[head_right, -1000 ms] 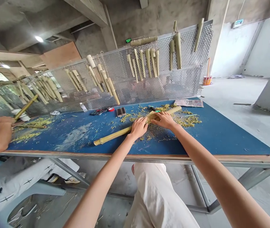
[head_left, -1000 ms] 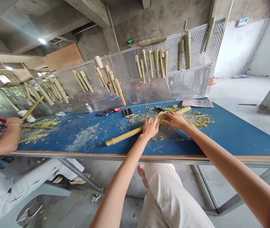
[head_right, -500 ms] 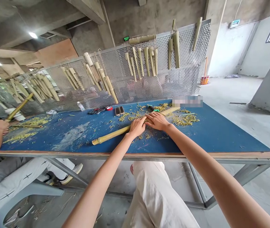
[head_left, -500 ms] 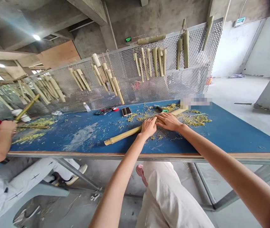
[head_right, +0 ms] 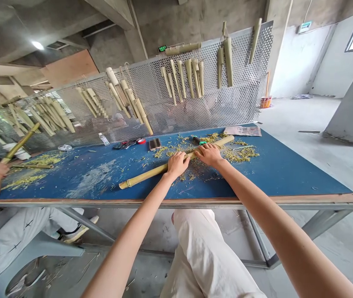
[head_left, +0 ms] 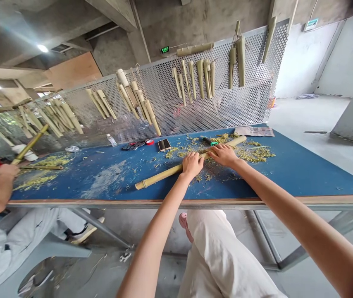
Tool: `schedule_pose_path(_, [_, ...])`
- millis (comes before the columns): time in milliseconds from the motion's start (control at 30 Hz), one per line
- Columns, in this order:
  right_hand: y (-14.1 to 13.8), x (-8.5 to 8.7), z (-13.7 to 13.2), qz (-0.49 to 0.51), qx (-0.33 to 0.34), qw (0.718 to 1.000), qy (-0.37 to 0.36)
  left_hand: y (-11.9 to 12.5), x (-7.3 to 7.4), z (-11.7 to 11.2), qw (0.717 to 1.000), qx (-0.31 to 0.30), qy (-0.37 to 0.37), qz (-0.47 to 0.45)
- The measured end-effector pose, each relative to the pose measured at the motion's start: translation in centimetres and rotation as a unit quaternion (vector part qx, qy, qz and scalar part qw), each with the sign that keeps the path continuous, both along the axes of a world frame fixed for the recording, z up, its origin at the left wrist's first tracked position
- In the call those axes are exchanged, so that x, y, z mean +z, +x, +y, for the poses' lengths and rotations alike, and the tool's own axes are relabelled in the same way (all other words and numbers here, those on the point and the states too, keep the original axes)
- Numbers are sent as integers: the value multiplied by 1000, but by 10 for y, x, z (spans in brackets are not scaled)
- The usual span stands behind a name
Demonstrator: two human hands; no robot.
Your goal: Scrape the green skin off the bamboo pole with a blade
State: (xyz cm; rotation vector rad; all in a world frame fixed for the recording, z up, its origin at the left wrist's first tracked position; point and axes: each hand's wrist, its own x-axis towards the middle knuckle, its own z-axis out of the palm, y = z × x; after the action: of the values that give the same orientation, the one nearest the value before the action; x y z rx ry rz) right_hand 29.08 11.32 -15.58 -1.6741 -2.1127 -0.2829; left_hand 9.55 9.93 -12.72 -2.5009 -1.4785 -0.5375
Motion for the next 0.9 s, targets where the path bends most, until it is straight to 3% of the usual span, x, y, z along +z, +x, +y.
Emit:
schedule_pose_path(200, [3, -6, 0, -48, 47, 998, 13, 2, -2, 0, 1000, -1, -5, -6])
schedule_pose_path(367, [10, 17, -7, -53, 77, 995, -34, 0, 0, 0, 1000, -6, -12, -12])
schedule_pose_path(500, [16, 32, -15, 14, 49, 996, -70, -1, -1, 1, 1000, -10, -10, -11])
schedule_pose_path(800, [17, 34, -17, 44, -18, 999, 13, 0, 0, -1, 1000, -9, -16, -14])
schedule_pose_path(900, [11, 29, -16, 21, 6, 999, 37, -1, 0, -1, 1000, -13, -17, -16])
